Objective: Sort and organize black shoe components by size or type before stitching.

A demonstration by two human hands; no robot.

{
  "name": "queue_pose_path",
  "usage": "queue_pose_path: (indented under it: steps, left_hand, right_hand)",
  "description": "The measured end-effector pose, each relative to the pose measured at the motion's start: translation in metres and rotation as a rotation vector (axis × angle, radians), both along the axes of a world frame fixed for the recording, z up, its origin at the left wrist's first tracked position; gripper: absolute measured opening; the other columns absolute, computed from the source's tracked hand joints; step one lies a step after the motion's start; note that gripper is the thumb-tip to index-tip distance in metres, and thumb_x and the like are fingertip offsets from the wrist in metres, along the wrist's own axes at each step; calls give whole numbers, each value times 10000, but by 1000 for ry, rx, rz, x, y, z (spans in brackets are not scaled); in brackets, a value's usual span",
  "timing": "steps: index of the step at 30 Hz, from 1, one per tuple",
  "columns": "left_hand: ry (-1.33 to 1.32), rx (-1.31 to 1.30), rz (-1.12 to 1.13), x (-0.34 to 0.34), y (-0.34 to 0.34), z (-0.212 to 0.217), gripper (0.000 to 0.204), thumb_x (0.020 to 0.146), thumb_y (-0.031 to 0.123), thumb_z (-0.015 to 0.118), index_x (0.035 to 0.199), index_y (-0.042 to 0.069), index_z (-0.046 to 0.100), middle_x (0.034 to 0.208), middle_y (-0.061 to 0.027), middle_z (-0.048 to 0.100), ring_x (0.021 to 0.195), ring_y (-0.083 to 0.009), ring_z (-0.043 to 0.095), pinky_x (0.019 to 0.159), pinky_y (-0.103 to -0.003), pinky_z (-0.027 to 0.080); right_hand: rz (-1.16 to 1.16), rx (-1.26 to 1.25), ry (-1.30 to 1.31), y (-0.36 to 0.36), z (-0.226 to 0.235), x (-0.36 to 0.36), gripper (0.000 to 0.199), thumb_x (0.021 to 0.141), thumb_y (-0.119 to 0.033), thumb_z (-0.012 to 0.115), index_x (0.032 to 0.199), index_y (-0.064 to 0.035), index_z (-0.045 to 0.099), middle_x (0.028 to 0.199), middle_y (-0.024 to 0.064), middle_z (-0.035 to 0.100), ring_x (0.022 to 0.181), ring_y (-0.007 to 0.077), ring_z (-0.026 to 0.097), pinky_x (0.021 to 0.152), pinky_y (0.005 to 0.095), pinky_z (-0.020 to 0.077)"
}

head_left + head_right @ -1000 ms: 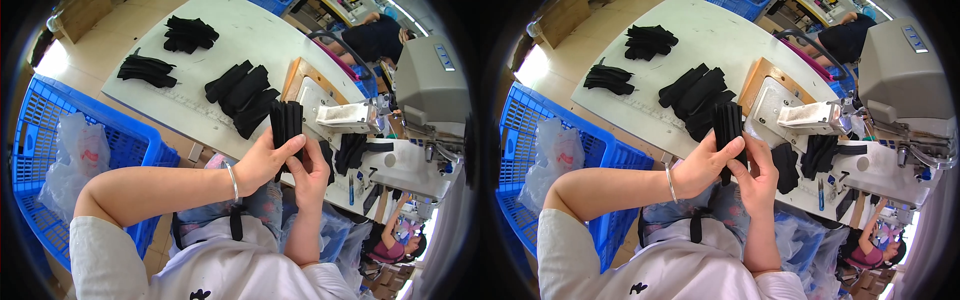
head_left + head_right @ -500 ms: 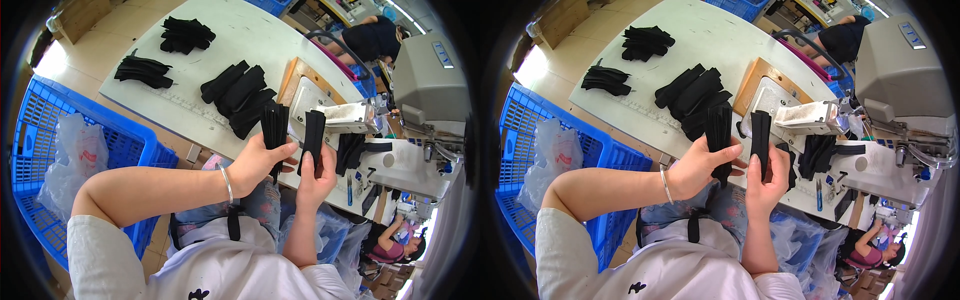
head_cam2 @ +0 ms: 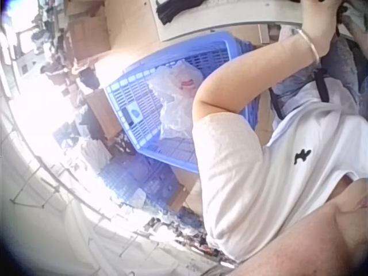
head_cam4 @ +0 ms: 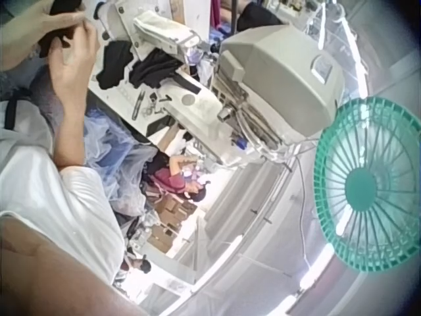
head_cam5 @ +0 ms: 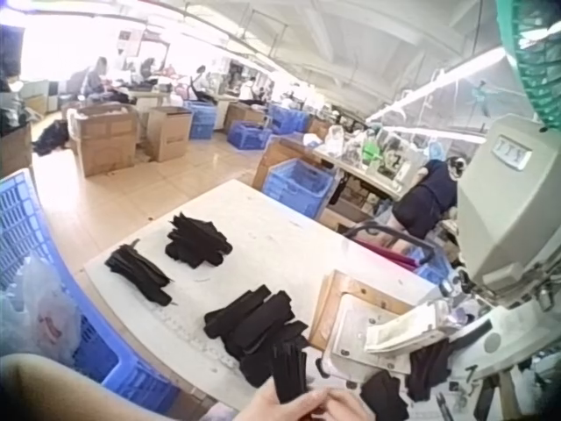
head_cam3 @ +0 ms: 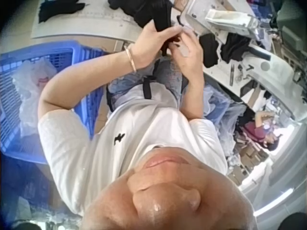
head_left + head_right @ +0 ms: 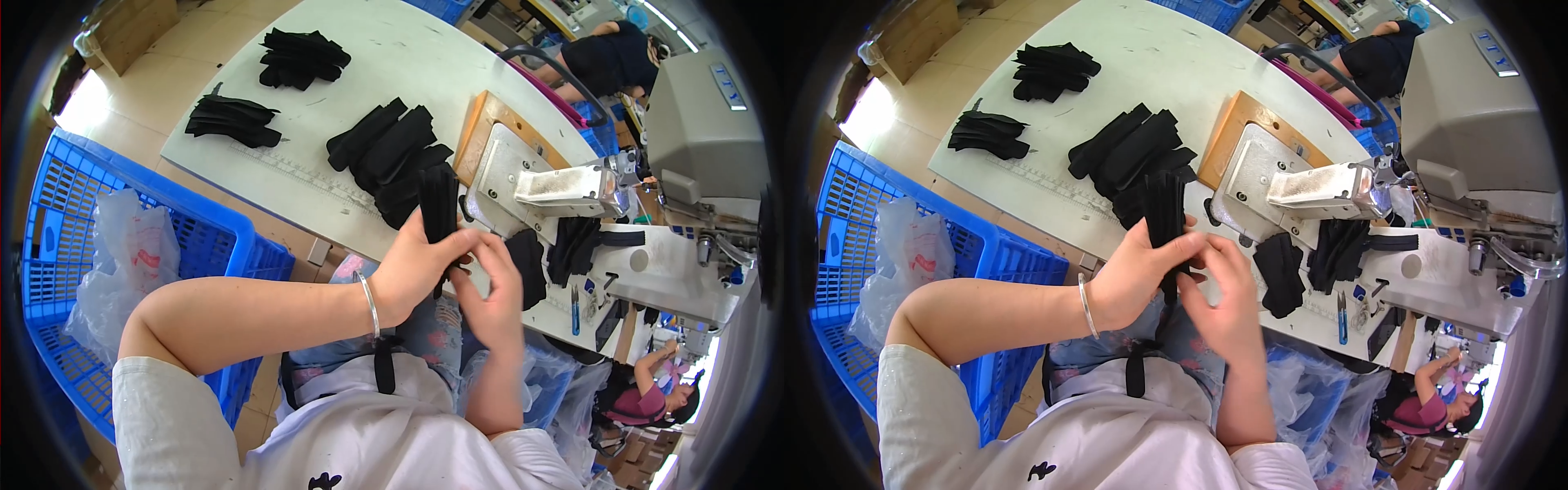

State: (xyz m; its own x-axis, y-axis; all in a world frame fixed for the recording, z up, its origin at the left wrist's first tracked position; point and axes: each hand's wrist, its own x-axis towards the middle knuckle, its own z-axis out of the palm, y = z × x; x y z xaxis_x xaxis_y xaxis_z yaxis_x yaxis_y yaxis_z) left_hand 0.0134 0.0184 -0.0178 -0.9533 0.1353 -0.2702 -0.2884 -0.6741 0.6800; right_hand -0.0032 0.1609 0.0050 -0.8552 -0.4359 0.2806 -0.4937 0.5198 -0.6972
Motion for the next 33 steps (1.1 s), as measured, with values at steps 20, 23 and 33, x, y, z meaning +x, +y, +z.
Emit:
queue_pose_path:
  steps: [20,23,33]
  left_hand:
    - [-319,34,-347,19,13,-2,266,892,197,613,1044,-1,520,799,-84,565,699,-191,633,592,-347,594]
    - [-304,31,-356,20,14,-4,254,894,200,616,1024,4,523,809,-80,558,689,-184,625,583,-350,594]
    - [-276,-38,-350,16,15,-5,224,888,188,623,987,12,528,808,-67,549,659,-162,595,530,-323,560]
  right_hand:
    - [469,301,199,-58,0,-108,91,804,-113,673,865,-58,635,1002,38,638,974,237,573,929,368,391]
    - [333,224,59,-68,19,-111,82,837,-21,618,919,-24,614,901,123,630,823,259,611,746,319,470]
    - [658,392,167,-94,6,-157,247,804,30,630,1039,-48,639,920,97,591,889,259,606,776,364,491]
